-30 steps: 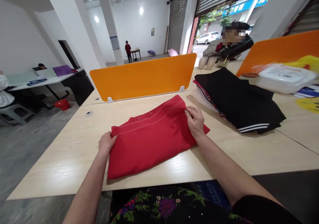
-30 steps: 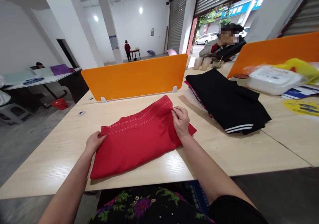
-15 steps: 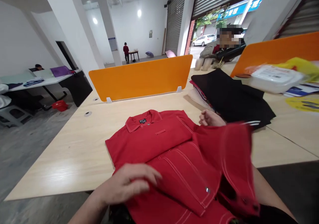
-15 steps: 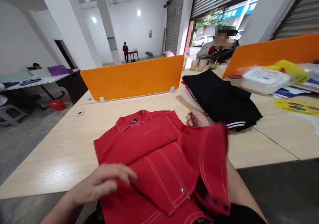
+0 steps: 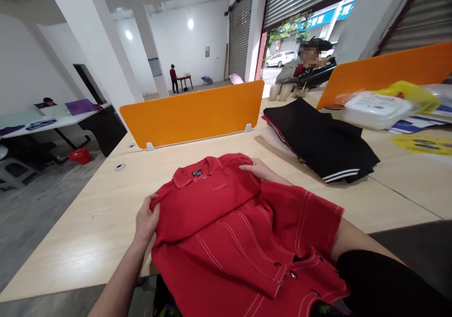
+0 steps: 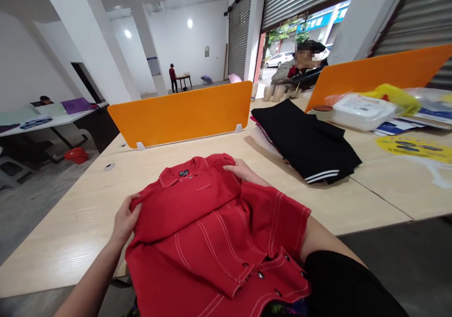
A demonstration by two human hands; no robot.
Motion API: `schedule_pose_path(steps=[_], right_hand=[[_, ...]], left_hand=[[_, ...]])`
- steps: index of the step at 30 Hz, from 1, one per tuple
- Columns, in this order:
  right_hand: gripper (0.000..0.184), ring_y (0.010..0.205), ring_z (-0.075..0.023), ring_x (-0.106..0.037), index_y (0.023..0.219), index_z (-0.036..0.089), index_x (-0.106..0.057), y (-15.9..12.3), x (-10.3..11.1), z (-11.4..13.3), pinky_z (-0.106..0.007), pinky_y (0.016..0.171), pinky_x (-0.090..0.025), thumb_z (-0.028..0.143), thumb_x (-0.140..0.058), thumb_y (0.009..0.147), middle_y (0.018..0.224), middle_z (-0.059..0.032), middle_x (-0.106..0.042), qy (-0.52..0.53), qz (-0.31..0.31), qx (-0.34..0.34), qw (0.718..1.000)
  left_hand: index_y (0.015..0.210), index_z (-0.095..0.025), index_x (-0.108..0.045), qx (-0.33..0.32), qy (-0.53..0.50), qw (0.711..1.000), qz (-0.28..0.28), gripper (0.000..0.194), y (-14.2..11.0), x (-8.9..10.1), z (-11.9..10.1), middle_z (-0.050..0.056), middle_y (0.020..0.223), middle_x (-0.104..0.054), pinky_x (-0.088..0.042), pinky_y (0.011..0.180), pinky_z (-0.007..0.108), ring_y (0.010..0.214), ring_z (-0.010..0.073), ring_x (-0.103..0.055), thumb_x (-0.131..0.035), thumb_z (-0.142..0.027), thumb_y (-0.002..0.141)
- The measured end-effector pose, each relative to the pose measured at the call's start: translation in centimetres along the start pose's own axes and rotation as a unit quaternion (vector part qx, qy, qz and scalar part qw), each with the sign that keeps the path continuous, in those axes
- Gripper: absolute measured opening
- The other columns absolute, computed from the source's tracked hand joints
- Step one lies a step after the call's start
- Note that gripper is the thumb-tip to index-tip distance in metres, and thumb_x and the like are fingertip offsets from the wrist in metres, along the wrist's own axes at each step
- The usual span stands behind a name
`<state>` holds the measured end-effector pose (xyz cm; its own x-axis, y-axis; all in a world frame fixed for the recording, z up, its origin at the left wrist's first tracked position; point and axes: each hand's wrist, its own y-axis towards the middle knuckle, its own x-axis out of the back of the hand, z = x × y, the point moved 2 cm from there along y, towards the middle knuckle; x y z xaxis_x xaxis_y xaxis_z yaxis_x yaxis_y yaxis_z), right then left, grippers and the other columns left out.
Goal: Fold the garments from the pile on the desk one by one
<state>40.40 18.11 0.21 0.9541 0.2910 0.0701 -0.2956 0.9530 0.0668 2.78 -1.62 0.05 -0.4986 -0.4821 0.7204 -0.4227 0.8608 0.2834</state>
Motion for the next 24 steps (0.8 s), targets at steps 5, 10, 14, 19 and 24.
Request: schedule_pose_path(steps=[5,10,14,19,24], right_hand=[[0.047,0.087,-0.0224,-0.064,0.105,0.015,-0.064,4.3,0.7,3.8,-0.037,0.081,-0.050,0.045,-0.067,0.069,0.100,-0.0075,-0.070,-0.047,-0.150,0.165,0.974],[0.046,0.095,-0.0251,-0.061,0.115,0.013,-0.062,5.3,1.4,2.0,-0.037,0.086,-0.047,0.032,-0.063,0.073,0.105,-0.0120,-0.067,-0.353,-0.223,0.119,0.901],[0.032,0.096,-0.0223,-0.062,0.105,0.020,-0.069,2.2,0.8,-1.7,-0.031,0.086,-0.047,0.030,-0.062,0.075,0.102,-0.0076,-0.068,-0.470,-0.076,0.119,0.871],[0.033,0.104,-0.0250,-0.061,0.103,0.021,-0.071,-0.9,0.4,-4.0,-0.035,0.091,-0.047,0.028,-0.070,0.071,0.113,-0.0100,-0.065,-0.502,0.090,0.141,0.848],[0.034,0.118,-0.0271,-0.053,0.118,0.020,-0.064,-2.2,-0.6,-4.9,-0.044,0.100,-0.042,0.030,-0.053,0.087,0.128,-0.0139,-0.057,-0.518,0.030,0.213,0.828]], left_hand=[[0.117,-0.019,-0.052,-0.064,0.032,0.986,-0.148,0.035,6.1,3.7,-3.4,0.009,0.119,-0.058,-0.041,0.101,0.038,0.114,0.0237,-0.054,-0.046,-0.029,0.083],[0.121,-0.009,-0.050,-0.067,0.122,0.984,-0.112,0.044,9.0,1.5,-3.5,0.021,0.127,-0.047,-0.043,0.100,0.044,0.117,0.0301,-0.051,-0.050,-0.032,0.083],[0.117,-0.016,-0.055,-0.202,0.178,0.963,0.003,0.035,5.8,-3.3,-2.9,0.017,0.127,-0.051,-0.039,0.105,0.041,0.122,0.0275,-0.048,-0.047,-0.034,0.087],[0.126,-0.014,-0.052,-0.265,0.248,0.926,0.103,0.041,4.5,-7.6,-5.0,0.019,0.141,-0.044,-0.035,0.108,0.046,0.136,0.0328,-0.034,-0.049,-0.021,0.085],[0.118,-0.018,-0.059,-0.194,0.147,0.959,0.144,0.033,7.5,-10.4,-8.1,0.017,0.121,-0.060,-0.040,0.101,0.045,0.120,0.0282,-0.050,-0.042,-0.014,0.090]])
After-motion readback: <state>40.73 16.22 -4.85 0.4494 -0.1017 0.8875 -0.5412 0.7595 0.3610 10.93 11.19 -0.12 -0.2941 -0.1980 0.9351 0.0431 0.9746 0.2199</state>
